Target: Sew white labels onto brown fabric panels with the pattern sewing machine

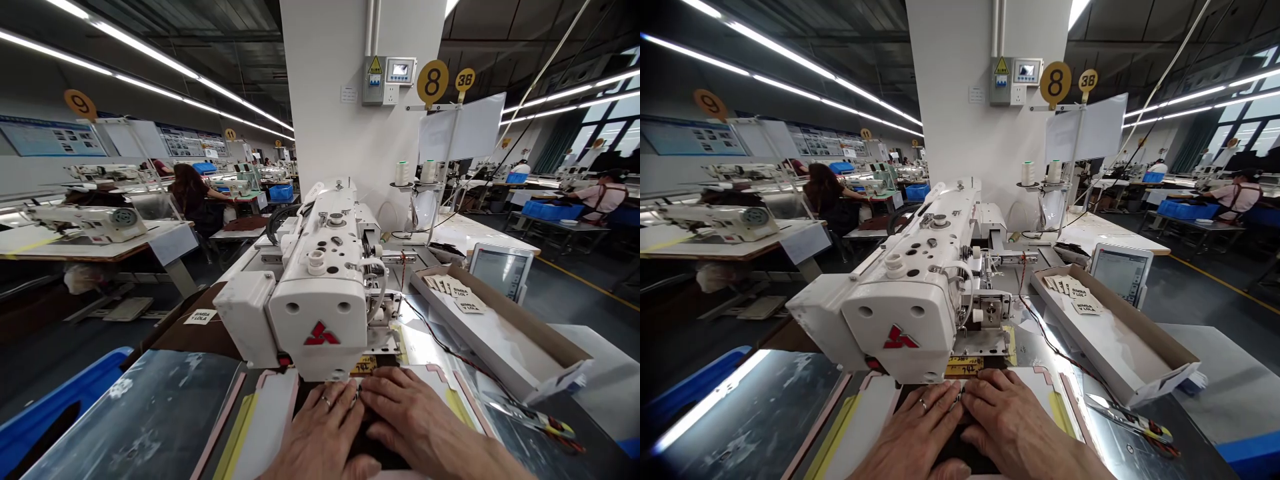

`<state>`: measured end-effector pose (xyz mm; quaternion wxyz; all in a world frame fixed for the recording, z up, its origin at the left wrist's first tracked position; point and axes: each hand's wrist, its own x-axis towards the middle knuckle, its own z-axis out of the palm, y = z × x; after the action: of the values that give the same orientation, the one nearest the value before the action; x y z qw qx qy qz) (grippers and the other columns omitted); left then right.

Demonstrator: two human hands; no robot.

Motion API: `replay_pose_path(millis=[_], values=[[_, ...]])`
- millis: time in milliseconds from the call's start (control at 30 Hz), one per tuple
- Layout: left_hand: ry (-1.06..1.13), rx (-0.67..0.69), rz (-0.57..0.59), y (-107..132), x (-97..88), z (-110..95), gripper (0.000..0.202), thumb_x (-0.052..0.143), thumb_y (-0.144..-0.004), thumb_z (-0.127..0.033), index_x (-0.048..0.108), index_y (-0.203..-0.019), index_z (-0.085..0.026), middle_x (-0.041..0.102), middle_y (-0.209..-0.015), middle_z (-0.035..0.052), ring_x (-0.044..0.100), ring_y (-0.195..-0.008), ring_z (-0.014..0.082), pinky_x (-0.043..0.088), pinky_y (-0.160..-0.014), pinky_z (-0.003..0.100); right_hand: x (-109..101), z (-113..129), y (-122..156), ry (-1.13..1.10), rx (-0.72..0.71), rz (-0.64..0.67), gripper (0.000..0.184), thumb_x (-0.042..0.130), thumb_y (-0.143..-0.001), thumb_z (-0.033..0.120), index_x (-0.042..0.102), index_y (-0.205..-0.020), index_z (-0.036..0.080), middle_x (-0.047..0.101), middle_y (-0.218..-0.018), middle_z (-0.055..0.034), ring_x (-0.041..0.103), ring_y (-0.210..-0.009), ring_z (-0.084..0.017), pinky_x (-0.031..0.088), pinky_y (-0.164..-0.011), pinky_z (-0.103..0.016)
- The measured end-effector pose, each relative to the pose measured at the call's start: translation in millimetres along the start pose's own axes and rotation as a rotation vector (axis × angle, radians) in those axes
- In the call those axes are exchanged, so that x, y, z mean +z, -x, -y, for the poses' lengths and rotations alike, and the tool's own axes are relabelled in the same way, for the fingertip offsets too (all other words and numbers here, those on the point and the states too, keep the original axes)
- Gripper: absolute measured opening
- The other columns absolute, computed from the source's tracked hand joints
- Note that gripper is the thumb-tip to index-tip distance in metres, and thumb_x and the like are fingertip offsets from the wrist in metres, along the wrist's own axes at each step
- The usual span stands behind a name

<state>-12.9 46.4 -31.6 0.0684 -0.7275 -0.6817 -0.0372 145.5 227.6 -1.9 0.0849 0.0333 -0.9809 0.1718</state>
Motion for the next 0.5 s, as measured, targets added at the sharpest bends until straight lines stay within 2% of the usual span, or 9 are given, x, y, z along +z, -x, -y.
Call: replay_pose_path(millis=[67, 133, 200, 367, 500], values=[[-0.029, 0.021, -0.074, 4.5, 7.3, 1.7, 0.066, 0.058, -0.103, -0.063, 0.057, -0.148, -0.014, 0.059, -0.15, 0.0143, 0.059, -0.135, 0.0318, 0.049, -0.111, 0.041, -1.1, 0.4, -0.9, 0.019, 0.006, 0.043, 0.03, 0.063, -0.104, 0.035, 0.067, -0.131, 0.02, 0.069, -0.137, -0.0053, 0.059, -0.127, -0.029, 0.045, -0.114, -0.047], [-0.084, 0.06, -0.204, 11.1, 11.9, 4.5, 0.07, 0.053, -0.104, -0.067, 0.056, -0.148, -0.012, 0.061, -0.148, 0.0143, 0.057, -0.136, 0.0292, 0.045, -0.115, 0.038, -1.7, 0.3, -1.8, 0.036, 0.02, 0.083, 0.034, 0.062, -0.105, 0.039, 0.067, -0.133, 0.02, 0.068, -0.14, -0.0058, 0.058, -0.13, -0.031, 0.045, -0.114, -0.049], [-0.142, 0.083, -0.304, 18.3, 10.0, 8.0, 0.073, 0.051, -0.104, -0.069, 0.057, -0.146, -0.009, 0.063, -0.146, 0.0144, 0.056, -0.137, 0.0276, 0.04, -0.119, 0.035, -2.3, 0.3, -2.1, 0.045, 0.027, 0.113, 0.038, 0.061, -0.105, 0.042, 0.066, -0.135, 0.02, 0.066, -0.143, -0.0065, 0.057, -0.133, -0.032, 0.045, -0.116, -0.05], [-0.194, 0.071, -0.287, 26.4, -15.7, 11.5, 0.067, 0.055, -0.105, -0.065, 0.061, -0.142, -0.01, 0.065, -0.145, 0.0092, 0.058, -0.134, 0.0239, 0.039, -0.12, 0.03, -3.1, 0.9, -0.5, 0.033, 0.01, 0.099, 0.04, 0.063, -0.104, 0.045, 0.067, -0.136, 0.02, 0.067, -0.143, -0.0056, 0.058, -0.133, -0.032, 0.046, -0.116, -0.049], [-0.17, 0.032, -0.276, 24.8, -26.2, 7.3, 0.062, 0.056, -0.104, -0.065, 0.064, -0.139, -0.014, 0.068, -0.141, 0.0067, 0.063, -0.129, 0.0242, 0.045, -0.115, 0.031, -4.2, -6.3, 3.8, 0.014, -0.023, -0.01, 0.031, 0.06, -0.107, 0.038, 0.07, -0.13, 0.021, 0.069, -0.141, -0.0045, 0.062, -0.129, -0.028, 0.049, -0.115, -0.044]])
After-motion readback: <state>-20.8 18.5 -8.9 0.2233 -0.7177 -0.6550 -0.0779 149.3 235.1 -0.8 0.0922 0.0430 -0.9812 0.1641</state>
